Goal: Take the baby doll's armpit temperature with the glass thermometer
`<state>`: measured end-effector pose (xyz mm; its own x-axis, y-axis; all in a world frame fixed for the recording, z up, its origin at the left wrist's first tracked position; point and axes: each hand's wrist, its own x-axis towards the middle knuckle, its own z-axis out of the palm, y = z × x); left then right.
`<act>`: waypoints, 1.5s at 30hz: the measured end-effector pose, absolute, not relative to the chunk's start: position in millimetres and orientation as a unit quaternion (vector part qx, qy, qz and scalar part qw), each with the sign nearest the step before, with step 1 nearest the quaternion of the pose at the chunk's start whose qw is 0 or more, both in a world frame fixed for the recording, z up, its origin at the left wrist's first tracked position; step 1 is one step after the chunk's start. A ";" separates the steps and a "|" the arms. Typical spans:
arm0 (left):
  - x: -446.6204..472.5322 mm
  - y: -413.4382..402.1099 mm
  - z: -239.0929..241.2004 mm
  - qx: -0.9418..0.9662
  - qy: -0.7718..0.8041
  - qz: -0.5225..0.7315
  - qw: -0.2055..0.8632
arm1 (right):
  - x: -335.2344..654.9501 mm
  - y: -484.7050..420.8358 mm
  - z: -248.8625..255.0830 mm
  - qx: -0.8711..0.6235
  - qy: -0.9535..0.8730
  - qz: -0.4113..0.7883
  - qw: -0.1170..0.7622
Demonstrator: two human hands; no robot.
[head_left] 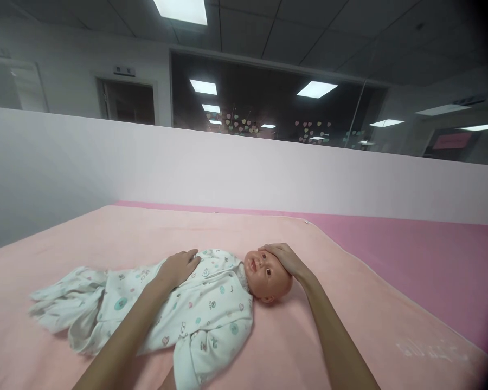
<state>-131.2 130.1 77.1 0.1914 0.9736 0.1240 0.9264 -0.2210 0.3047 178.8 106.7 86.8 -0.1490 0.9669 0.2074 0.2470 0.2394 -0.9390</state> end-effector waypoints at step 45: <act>-132.4 131.0 74.8 0.764 0.622 0.146 0.085 | 179.5 110.7 83.9 -0.476 -0.636 0.382 0.473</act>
